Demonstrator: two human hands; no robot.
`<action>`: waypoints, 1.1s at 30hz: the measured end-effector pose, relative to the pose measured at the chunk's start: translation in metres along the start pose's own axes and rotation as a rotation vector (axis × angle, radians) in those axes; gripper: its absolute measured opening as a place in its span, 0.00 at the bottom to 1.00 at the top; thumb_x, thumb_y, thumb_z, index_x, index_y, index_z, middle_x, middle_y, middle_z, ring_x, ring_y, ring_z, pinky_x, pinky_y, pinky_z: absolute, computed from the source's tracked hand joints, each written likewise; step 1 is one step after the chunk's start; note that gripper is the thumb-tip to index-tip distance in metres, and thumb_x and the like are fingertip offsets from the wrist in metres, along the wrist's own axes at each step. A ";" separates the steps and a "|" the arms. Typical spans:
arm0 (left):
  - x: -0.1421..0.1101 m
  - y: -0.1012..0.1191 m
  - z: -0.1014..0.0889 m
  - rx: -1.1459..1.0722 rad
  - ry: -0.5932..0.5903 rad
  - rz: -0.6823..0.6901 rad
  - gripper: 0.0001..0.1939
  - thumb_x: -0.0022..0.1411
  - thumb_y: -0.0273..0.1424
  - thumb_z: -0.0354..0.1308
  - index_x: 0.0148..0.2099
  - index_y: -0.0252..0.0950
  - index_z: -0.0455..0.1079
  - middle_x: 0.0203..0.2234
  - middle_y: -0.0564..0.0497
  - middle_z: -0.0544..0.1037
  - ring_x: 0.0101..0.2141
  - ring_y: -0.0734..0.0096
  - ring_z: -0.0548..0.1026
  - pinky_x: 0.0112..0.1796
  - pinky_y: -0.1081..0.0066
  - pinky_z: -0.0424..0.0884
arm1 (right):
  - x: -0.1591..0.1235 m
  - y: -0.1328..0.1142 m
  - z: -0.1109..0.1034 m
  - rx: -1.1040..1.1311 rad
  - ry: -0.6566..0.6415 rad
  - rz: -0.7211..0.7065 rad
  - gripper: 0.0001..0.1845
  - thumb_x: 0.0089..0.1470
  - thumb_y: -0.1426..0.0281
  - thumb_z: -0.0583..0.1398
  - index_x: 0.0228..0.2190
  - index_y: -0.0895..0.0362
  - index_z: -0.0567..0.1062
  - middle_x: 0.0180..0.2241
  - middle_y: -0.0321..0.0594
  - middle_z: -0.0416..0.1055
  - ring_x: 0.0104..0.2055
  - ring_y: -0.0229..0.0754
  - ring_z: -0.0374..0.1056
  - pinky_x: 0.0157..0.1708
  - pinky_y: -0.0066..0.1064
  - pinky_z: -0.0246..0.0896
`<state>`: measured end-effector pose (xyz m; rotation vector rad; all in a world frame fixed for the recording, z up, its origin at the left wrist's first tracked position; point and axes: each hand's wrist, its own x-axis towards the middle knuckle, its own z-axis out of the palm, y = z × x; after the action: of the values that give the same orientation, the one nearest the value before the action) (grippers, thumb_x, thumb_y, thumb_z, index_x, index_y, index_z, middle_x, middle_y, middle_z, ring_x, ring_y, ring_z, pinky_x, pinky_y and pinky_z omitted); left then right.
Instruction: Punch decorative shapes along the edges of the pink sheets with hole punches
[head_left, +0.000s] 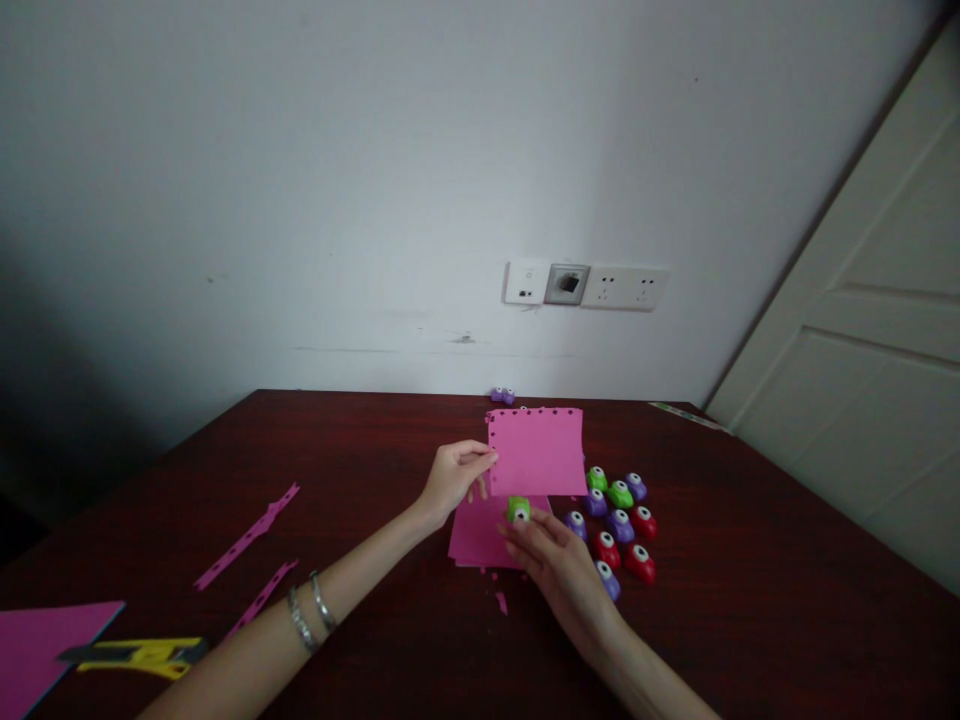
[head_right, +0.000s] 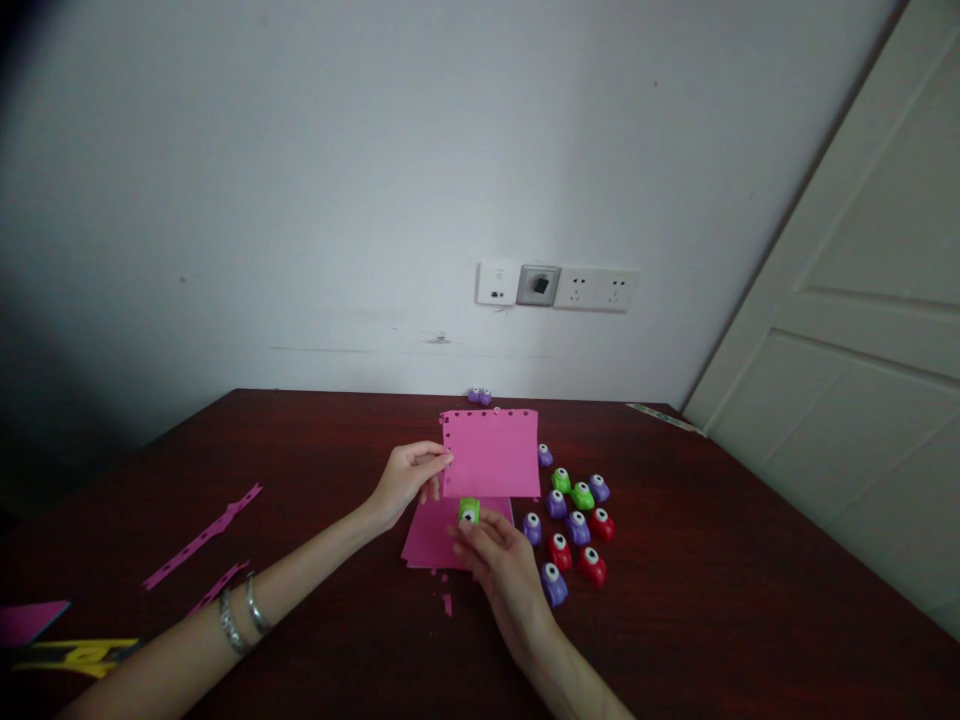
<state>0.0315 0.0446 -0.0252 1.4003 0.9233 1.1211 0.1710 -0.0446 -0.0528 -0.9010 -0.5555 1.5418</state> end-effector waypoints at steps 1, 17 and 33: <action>0.000 0.000 0.000 -0.006 0.007 -0.003 0.12 0.52 0.36 0.60 0.33 0.30 0.68 0.14 0.56 0.69 0.12 0.78 0.67 0.11 0.80 0.56 | 0.000 0.000 0.000 0.009 0.001 0.000 0.17 0.34 0.70 0.69 0.29 0.59 0.72 0.29 0.38 0.75 0.37 0.43 0.72 0.39 0.31 0.64; 0.000 -0.003 0.002 -0.031 0.012 0.007 0.12 0.51 0.35 0.60 0.33 0.31 0.68 0.13 0.56 0.69 0.12 0.76 0.67 0.12 0.78 0.59 | -0.002 -0.002 0.003 0.046 0.028 0.012 0.18 0.32 0.68 0.70 0.28 0.59 0.72 0.31 0.40 0.75 0.36 0.46 0.72 0.35 0.33 0.64; -0.004 0.000 0.005 -0.002 -0.020 0.028 0.12 0.52 0.36 0.59 0.32 0.31 0.67 0.12 0.57 0.68 0.12 0.77 0.66 0.13 0.78 0.59 | -0.002 -0.005 0.004 0.017 0.069 0.003 0.17 0.31 0.68 0.70 0.28 0.58 0.74 0.30 0.40 0.75 0.34 0.41 0.70 0.35 0.31 0.64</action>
<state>0.0356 0.0390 -0.0257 1.4241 0.8908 1.1266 0.1706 -0.0451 -0.0466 -0.9385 -0.4914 1.5103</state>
